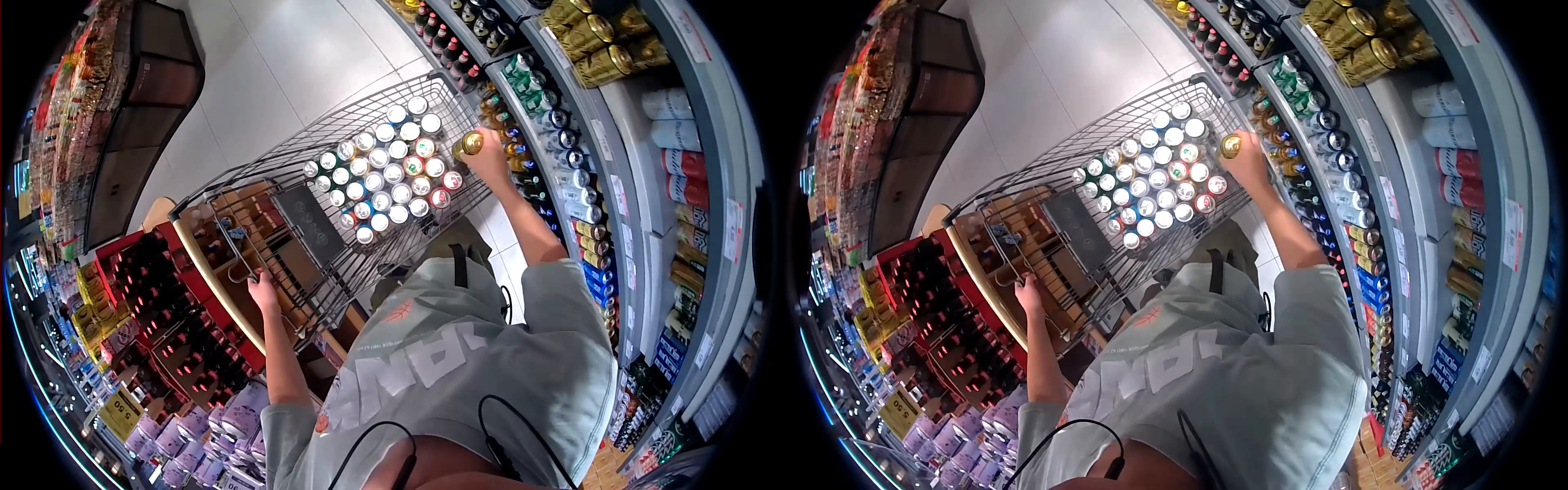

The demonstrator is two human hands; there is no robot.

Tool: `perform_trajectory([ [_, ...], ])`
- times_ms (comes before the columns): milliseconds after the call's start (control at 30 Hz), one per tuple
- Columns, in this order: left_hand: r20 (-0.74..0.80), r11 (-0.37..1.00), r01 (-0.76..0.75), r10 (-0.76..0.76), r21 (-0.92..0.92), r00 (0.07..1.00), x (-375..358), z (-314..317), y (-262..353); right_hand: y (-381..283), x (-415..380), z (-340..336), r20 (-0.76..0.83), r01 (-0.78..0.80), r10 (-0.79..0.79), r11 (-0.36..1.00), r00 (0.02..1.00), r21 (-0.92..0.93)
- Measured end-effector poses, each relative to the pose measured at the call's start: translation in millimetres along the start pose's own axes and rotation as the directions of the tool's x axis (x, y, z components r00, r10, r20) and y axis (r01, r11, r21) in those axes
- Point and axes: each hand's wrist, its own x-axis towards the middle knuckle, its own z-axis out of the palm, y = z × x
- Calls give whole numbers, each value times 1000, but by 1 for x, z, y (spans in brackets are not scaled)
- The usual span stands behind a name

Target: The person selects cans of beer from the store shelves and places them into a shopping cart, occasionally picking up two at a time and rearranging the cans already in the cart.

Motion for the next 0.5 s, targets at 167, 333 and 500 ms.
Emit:
perform_trajectory([
  [167, -80, 998, 21, -16, 59, 997, -6, 8, 9, 45, 21, 88, 44, -103, 106, 993, 993, -65],
  [333, -115, 995, 98, -96, 11, 989, 0, 4, -2, 65, 36, 134, -5, -218, 218, 971, 976, -100],
  [500, -126, 990, 111, -100, 85, 987, 4, -5, -9, 66, 37, 147, 27, -170, 174, 979, 984, -110],
])
